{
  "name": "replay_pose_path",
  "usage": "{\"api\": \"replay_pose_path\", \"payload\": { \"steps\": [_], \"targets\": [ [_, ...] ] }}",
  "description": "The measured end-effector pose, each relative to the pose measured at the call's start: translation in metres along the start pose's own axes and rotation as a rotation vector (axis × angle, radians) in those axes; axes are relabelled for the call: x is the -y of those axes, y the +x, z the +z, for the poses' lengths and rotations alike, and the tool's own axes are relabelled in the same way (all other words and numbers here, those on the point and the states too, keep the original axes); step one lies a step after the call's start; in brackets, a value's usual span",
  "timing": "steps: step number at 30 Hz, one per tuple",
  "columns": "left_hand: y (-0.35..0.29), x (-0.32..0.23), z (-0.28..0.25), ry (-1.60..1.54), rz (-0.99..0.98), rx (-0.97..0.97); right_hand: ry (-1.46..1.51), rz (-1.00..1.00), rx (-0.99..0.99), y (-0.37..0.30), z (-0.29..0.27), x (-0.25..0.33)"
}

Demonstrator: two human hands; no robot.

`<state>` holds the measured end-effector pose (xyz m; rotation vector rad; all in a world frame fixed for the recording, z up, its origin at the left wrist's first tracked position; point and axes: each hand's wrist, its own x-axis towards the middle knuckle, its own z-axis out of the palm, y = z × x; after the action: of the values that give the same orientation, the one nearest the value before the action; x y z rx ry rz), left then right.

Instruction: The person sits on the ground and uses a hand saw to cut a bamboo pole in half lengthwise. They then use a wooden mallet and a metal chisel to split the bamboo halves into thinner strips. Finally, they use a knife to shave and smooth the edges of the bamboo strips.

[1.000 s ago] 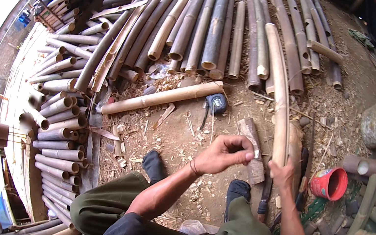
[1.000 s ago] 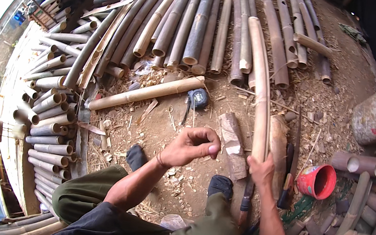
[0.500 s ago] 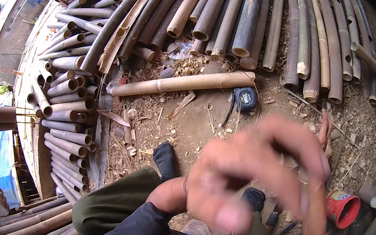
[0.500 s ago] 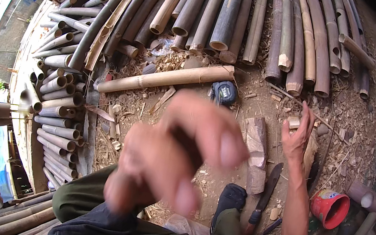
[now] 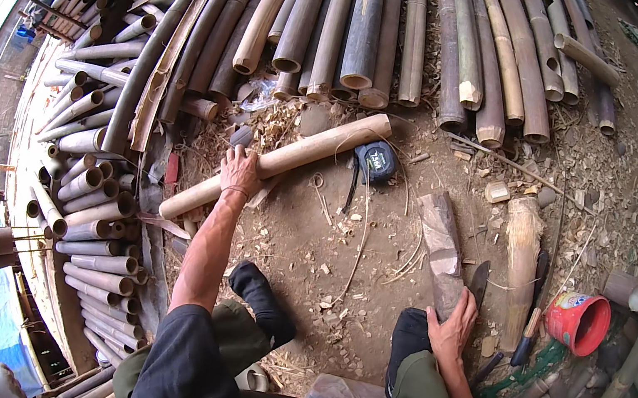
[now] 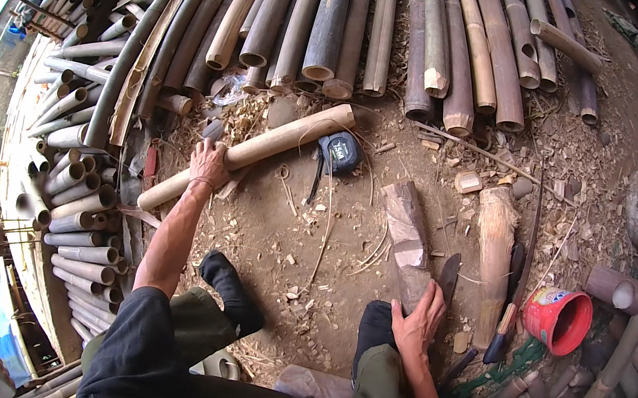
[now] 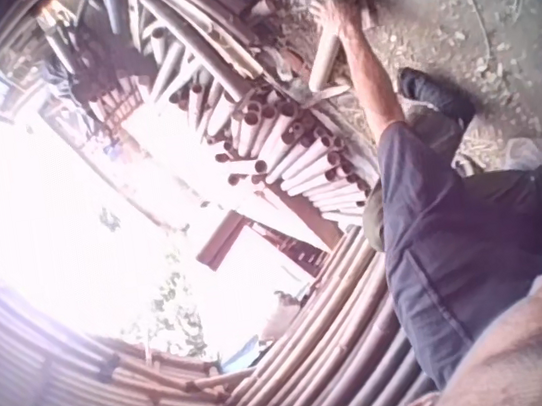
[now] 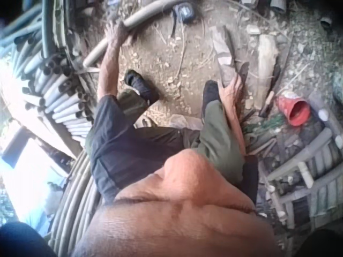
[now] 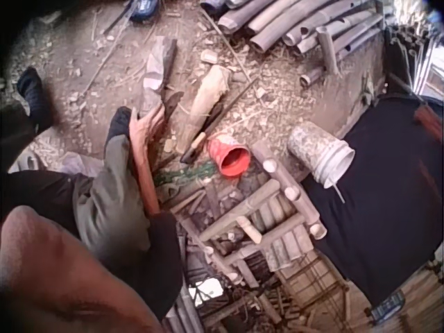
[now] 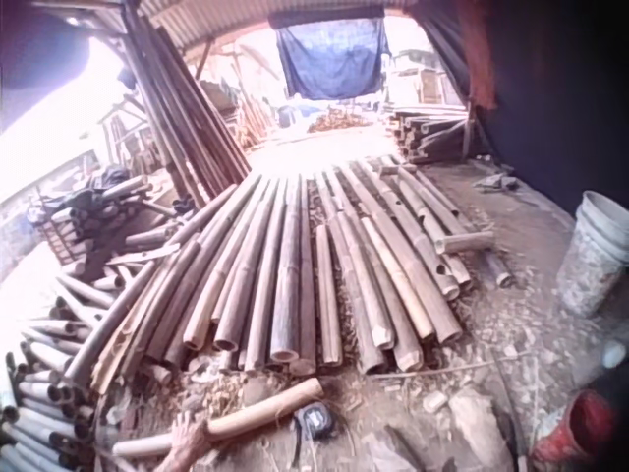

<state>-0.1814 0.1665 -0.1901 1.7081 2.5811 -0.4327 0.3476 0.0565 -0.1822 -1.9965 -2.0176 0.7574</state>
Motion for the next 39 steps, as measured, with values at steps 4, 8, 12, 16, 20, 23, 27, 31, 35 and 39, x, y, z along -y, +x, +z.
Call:
{"api": "replay_pose_path", "payload": {
  "steps": [4,8,12,16,20,23,27,31,35,39],
  "targets": [
    [-0.031,0.003,0.001,-0.377,0.2,-0.013,-0.059,0.084,0.0,0.008,0.012,-0.011],
    [-0.081,-0.043,-0.033,-0.471,0.273,0.123,-0.058,0.064,-0.054,0.01,0.008,-0.022],
    [-0.146,-0.126,-0.068,-0.513,0.485,0.124,0.048,-0.014,-0.149,0.021,0.01,-0.041],
    [-0.187,-0.169,-0.025,-0.47,0.559,0.153,0.081,-0.087,-0.3,0.022,-0.035,-0.04],
    [-0.204,-0.167,-0.003,-0.498,0.552,0.153,-0.103,0.036,-0.531,-0.018,-0.091,-0.073],
    [-0.198,-0.152,-0.01,-0.535,0.67,0.18,-0.225,0.246,-0.554,-0.06,-0.107,-0.143],
    [-0.2,-0.114,-0.016,-0.557,0.545,0.544,-0.111,0.248,-0.366,-0.08,-0.109,-0.213],
    [-0.222,-0.113,-0.001,-0.532,0.506,0.299,0.031,0.163,-0.471,-0.057,-0.114,-0.219],
    [-0.229,-0.134,0.003,-0.392,0.407,0.177,0.1,0.177,-0.722,-0.011,-0.118,-0.171],
    [-0.216,-0.137,-0.005,-0.769,0.44,0.48,-0.124,0.21,-0.846,0.054,-0.111,-0.186]
  ]
}}
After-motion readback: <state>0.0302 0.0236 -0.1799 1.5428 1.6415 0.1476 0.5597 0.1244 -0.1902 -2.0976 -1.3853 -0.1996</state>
